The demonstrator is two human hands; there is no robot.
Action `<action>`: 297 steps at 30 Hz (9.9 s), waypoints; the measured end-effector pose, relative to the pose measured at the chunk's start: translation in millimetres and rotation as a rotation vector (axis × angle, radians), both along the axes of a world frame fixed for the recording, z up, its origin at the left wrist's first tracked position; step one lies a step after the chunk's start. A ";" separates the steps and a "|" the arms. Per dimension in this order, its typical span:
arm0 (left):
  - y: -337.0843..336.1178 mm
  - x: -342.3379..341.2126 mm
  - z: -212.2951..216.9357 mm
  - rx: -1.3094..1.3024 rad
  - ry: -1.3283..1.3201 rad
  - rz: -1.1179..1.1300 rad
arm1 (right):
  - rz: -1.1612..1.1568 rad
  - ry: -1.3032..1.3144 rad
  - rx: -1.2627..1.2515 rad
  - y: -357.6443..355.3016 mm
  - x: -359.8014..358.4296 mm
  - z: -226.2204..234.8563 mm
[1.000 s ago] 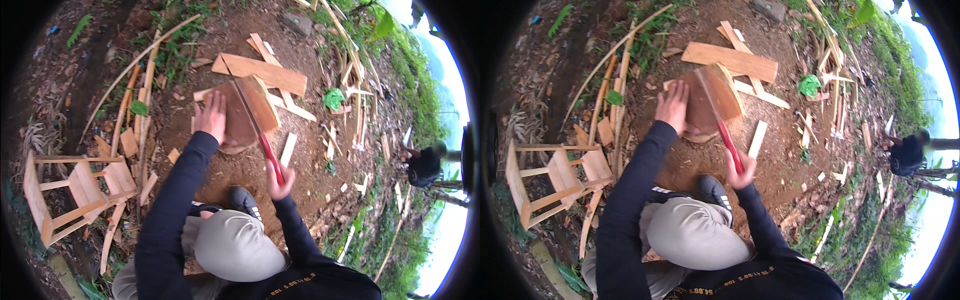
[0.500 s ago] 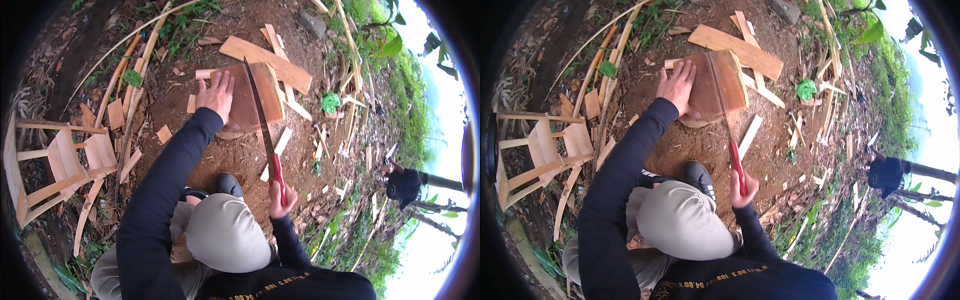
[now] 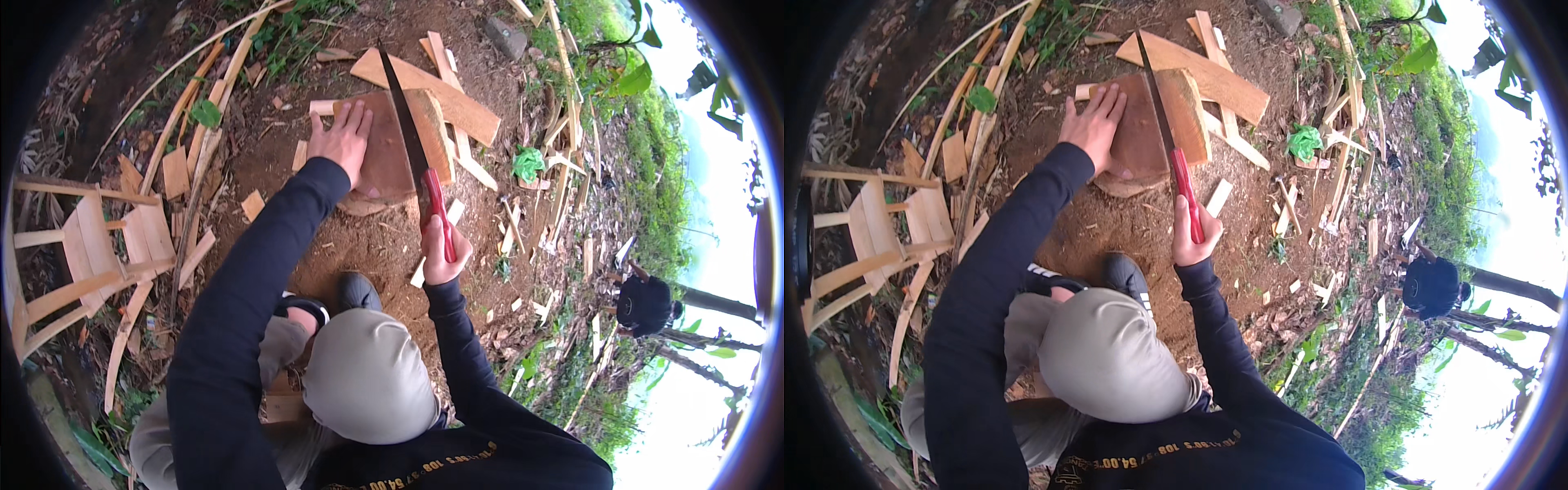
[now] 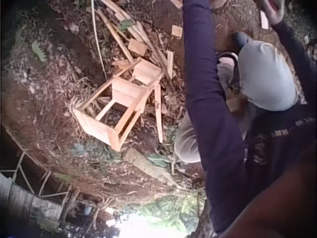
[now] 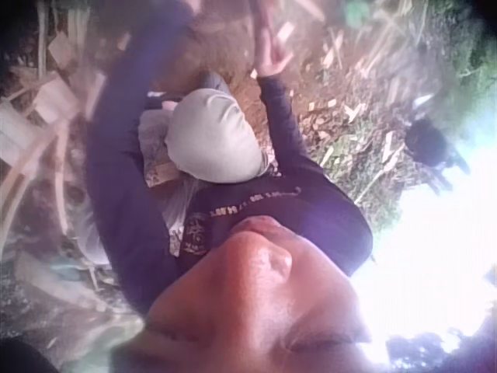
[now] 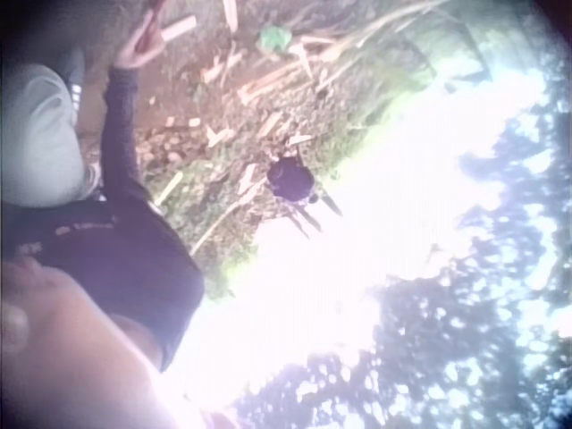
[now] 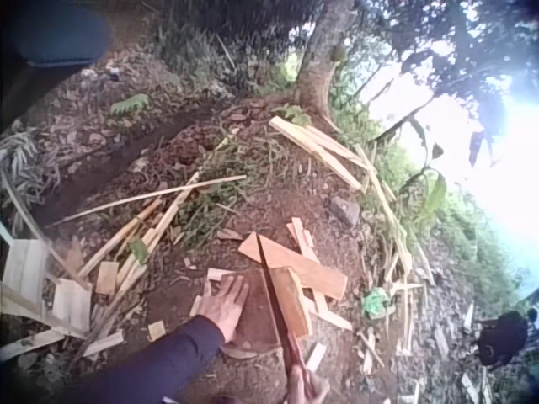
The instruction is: The person uses a red hand saw to cut a rectangular wooden plank resting on a tree stump. They hold the wood steady with their left hand while sawing with their right hand, creating smaller pieces of wood that accumulate on the ground.
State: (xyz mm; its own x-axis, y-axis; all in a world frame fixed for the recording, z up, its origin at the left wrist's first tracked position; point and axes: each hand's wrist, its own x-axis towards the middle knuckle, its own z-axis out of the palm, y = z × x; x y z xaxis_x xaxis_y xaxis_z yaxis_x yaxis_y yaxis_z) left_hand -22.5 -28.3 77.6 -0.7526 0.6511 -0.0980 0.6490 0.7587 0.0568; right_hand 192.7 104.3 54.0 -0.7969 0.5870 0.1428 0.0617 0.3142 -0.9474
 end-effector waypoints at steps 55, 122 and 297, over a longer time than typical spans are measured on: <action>10.2 -6.6 -26.0 0.041 -0.059 0.124 | 0.116 -0.204 -0.234 20.5 19.7 37.1; -3.5 2.9 -15.9 0.184 0.008 0.034 | 0.093 -0.058 -0.264 21.5 28.2 -12.3; -29.9 -51.0 8.6 0.008 0.133 -0.221 | 0.223 -0.181 -0.142 8.1 24.1 0.2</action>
